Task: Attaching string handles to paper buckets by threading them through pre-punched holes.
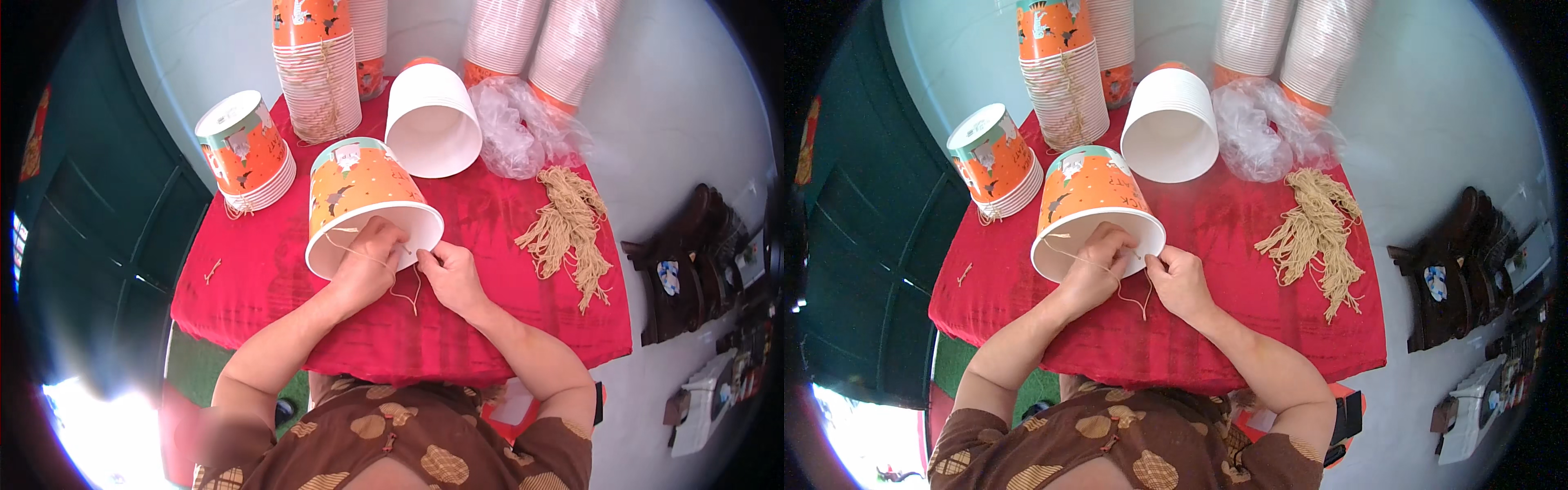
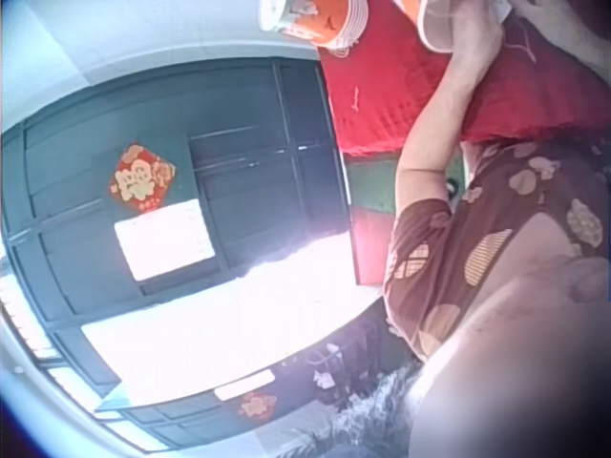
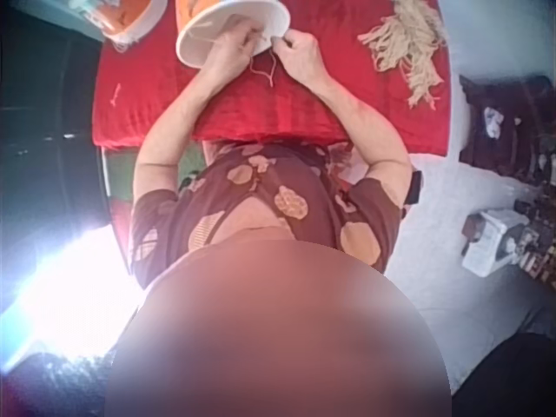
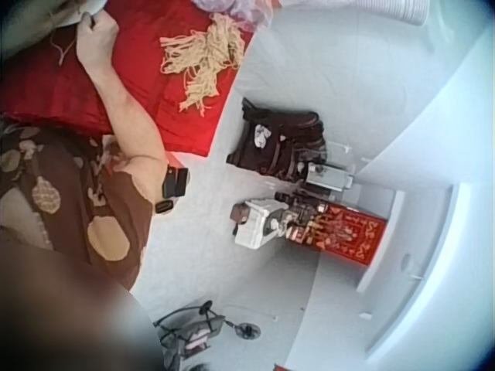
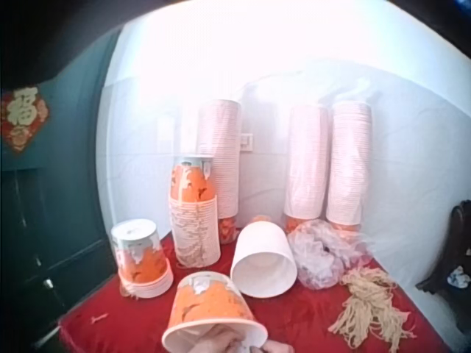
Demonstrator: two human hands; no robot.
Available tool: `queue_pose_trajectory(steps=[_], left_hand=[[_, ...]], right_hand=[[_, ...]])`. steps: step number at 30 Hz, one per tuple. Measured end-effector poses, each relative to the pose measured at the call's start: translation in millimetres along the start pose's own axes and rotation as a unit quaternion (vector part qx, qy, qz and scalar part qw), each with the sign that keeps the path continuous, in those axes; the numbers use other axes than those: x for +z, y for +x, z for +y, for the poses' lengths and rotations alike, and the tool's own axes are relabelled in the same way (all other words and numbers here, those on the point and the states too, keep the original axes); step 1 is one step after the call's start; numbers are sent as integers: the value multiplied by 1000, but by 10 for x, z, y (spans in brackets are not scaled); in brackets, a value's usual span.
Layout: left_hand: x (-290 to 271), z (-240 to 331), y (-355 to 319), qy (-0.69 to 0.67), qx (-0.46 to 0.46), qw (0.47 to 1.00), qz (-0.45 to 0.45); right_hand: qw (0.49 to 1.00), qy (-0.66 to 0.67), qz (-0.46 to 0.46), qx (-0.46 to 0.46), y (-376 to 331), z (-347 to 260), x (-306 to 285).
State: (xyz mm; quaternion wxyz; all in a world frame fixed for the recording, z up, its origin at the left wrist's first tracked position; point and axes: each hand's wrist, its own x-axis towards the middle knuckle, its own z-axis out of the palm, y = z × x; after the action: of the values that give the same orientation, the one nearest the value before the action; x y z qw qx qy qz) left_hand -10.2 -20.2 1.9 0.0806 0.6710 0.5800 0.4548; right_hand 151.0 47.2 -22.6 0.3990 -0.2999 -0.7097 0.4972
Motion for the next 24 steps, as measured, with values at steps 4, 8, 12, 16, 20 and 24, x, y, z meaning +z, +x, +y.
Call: queue_pose_trajectory(steps=[4,8,12,16,20,24], left_hand=[[18,-85,-18,15,-62,995,-71],[9,-117,1,9,-80,992,-99],[21,-167,6,5,-65,993,-103],[12,-146,13,12,-56,992,-110],[-23,-125,46,0,-100,986,-133],[-98,-101,89,-71,-176,971,-146]], right_hand=[[1000,-17,-8,-8,12,59,-9],[998,-56,-13,-16,18,71,-21],[996,-76,-13,-45,34,96,-25],[996,-82,-19,-25,33,63,-43],[993,-102,-25,-46,34,43,-69],[991,-104,-29,-76,36,46,-80]])
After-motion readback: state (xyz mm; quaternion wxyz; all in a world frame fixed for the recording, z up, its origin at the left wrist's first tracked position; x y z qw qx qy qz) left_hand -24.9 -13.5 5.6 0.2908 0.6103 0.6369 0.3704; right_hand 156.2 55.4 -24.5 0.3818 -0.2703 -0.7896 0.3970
